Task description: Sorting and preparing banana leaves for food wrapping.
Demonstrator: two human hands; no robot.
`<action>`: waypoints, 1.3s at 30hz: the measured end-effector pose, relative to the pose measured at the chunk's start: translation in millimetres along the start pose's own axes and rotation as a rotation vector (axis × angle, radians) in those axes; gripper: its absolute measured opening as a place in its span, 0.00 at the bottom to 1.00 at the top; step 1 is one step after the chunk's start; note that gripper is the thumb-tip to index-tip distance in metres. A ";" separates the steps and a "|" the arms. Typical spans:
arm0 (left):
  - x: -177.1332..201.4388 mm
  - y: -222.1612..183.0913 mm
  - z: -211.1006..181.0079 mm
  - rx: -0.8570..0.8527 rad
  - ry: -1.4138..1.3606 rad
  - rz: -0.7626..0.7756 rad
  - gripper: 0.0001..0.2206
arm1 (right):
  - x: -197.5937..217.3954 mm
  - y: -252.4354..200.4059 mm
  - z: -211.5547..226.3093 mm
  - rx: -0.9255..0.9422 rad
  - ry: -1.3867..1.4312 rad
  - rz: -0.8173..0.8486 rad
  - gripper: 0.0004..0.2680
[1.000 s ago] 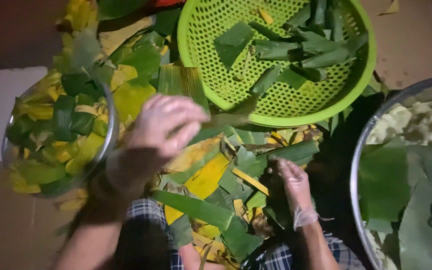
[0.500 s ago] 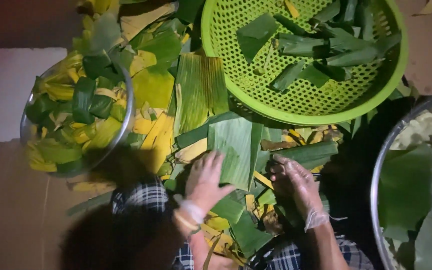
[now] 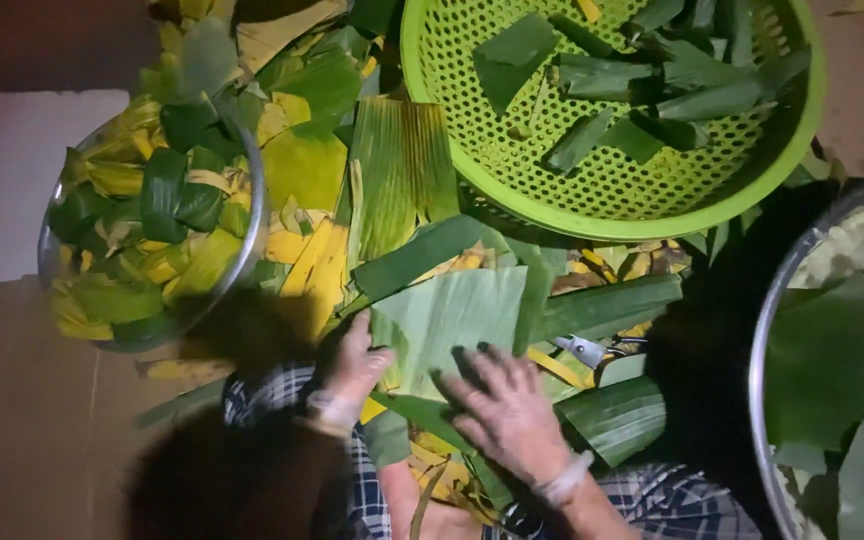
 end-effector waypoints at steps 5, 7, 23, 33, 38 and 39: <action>21.3 -10.6 -38.6 -0.299 0.218 -0.232 0.32 | -39.3 -5.1 -20.3 -0.072 -0.054 0.275 0.10; 32.6 -24.1 -70.8 -0.558 0.249 -0.369 0.27 | -37.5 -6.1 -25.6 -0.057 -0.079 0.205 0.10; 53.8 -221.2 -203.8 -1.498 0.674 -0.566 0.03 | -7.1 -32.0 -98.6 -0.555 0.806 -0.302 0.10; -115.6 -105.4 -50.2 -0.365 1.013 0.687 0.33 | -6.6 -30.7 -90.5 -1.056 1.655 -0.272 0.42; -48.7 -79.0 -137.4 -1.033 0.696 0.010 0.19 | 6.2 -26.1 -104.3 -0.962 1.286 -0.190 0.21; -51.7 -72.9 -151.2 -1.032 0.695 0.016 0.19 | 12.2 -21.9 -97.4 -0.968 1.286 -0.191 0.21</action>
Point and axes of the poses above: each hand's wrist, its own y-axis towards the middle knuckle, its own x-axis out of the back of the hand, z = x × y, the point moved 9 cm from there along y, towards the middle knuckle, and after that the axes turned 13 degrees about z, right-handed, at the moved point
